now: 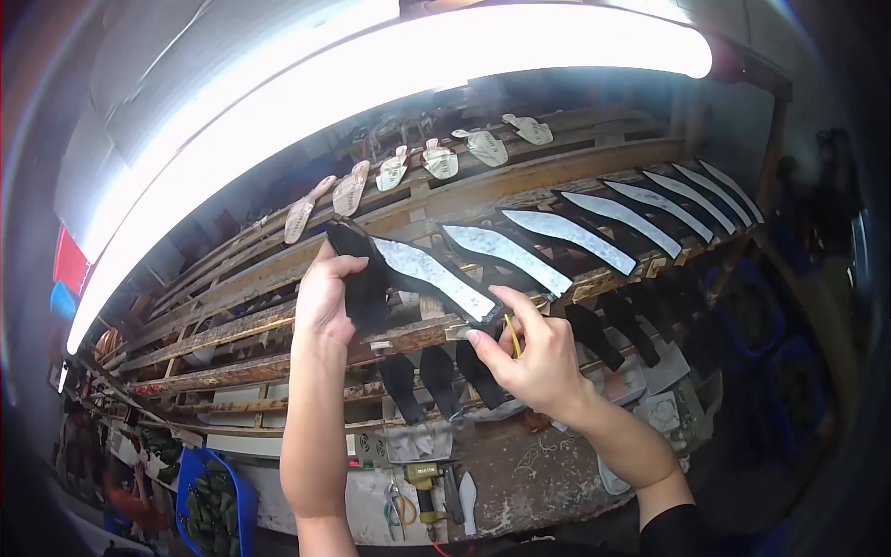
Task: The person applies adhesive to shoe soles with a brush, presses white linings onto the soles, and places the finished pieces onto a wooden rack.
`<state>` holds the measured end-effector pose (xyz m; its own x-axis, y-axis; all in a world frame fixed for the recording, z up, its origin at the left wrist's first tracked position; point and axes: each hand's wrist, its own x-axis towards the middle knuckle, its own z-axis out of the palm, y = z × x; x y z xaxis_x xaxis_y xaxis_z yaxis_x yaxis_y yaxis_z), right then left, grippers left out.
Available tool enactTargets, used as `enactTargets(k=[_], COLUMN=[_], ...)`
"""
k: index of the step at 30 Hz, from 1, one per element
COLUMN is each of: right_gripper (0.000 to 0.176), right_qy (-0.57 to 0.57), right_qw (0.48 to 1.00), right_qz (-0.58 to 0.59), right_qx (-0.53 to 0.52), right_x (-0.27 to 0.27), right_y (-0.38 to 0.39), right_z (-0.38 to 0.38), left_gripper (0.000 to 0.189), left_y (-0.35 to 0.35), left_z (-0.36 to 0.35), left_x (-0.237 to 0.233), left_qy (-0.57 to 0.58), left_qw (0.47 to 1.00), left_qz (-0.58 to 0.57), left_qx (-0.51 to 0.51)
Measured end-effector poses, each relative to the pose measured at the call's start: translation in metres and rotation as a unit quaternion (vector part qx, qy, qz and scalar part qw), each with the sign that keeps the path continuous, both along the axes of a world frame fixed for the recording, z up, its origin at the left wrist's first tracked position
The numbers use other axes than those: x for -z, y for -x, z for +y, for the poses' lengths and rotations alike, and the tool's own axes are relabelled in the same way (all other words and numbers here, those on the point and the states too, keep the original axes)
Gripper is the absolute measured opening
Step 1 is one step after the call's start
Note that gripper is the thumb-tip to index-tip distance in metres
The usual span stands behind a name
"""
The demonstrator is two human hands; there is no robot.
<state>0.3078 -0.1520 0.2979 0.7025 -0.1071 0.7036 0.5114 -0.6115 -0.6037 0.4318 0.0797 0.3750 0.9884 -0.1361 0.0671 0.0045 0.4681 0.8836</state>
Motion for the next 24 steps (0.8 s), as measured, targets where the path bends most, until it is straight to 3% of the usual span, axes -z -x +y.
enactTargets(k=[7, 10, 12, 13, 14, 16, 18, 22, 24], right_gripper=[0.051, 0.053, 0.041, 0.022, 0.005, 0.009, 0.003, 0.034, 0.041], right_qy=[-0.037, -0.084, -0.189, -0.183, -0.134, -0.11, -0.115, -0.177, -0.155], right_qw=[0.999, 0.995, 0.974, 0.974, 0.98, 0.973, 0.945, 0.86, 0.857], right_qz=[-0.008, 0.045, 0.091, 0.028, 0.034, 0.101, 0.155, 0.332, 0.336], right_qx=[0.005, -0.036, -0.083, -0.131, -0.139, -0.177, -0.264, -0.345, -0.359], right_x=[-0.001, -0.011, -0.012, 0.01, 0.011, 0.029, 0.033, 0.035, 0.037], right_y=[0.002, 0.025, 0.051, 0.051, 0.066, 0.088, 0.094, 0.127, 0.136], right_z=[0.004, 0.005, 0.007, 0.007, 0.01, 0.02, 0.054, 0.089, 0.101], left_gripper=[0.039, 0.048, 0.056, 0.06, 0.046, 0.053, 0.057, 0.059, 0.059], left_y=[-0.014, 0.011, 0.071, 0.099, 0.115, 0.139, 0.157, 0.188, 0.206], left_z=[0.01, 0.018, 0.028, 0.031, 0.047, 0.045, 0.052, 0.06, 0.056], left_x=[-0.004, -0.001, 0.002, 0.006, 0.026, 0.04, 0.06, 0.095, 0.107], left_qy=[-0.079, -0.055, 0.113, 0.203, 0.298, 0.275, 0.324, 0.413, 0.405], left_qw=[0.996, 0.996, 0.984, 0.963, 0.934, 0.931, 0.916, 0.877, 0.872], left_qz=[0.002, -0.032, -0.114, -0.171, -0.198, -0.174, -0.155, -0.161, -0.16], left_qx=[-0.033, -0.062, -0.071, -0.051, -0.013, -0.167, -0.179, -0.186, -0.225])
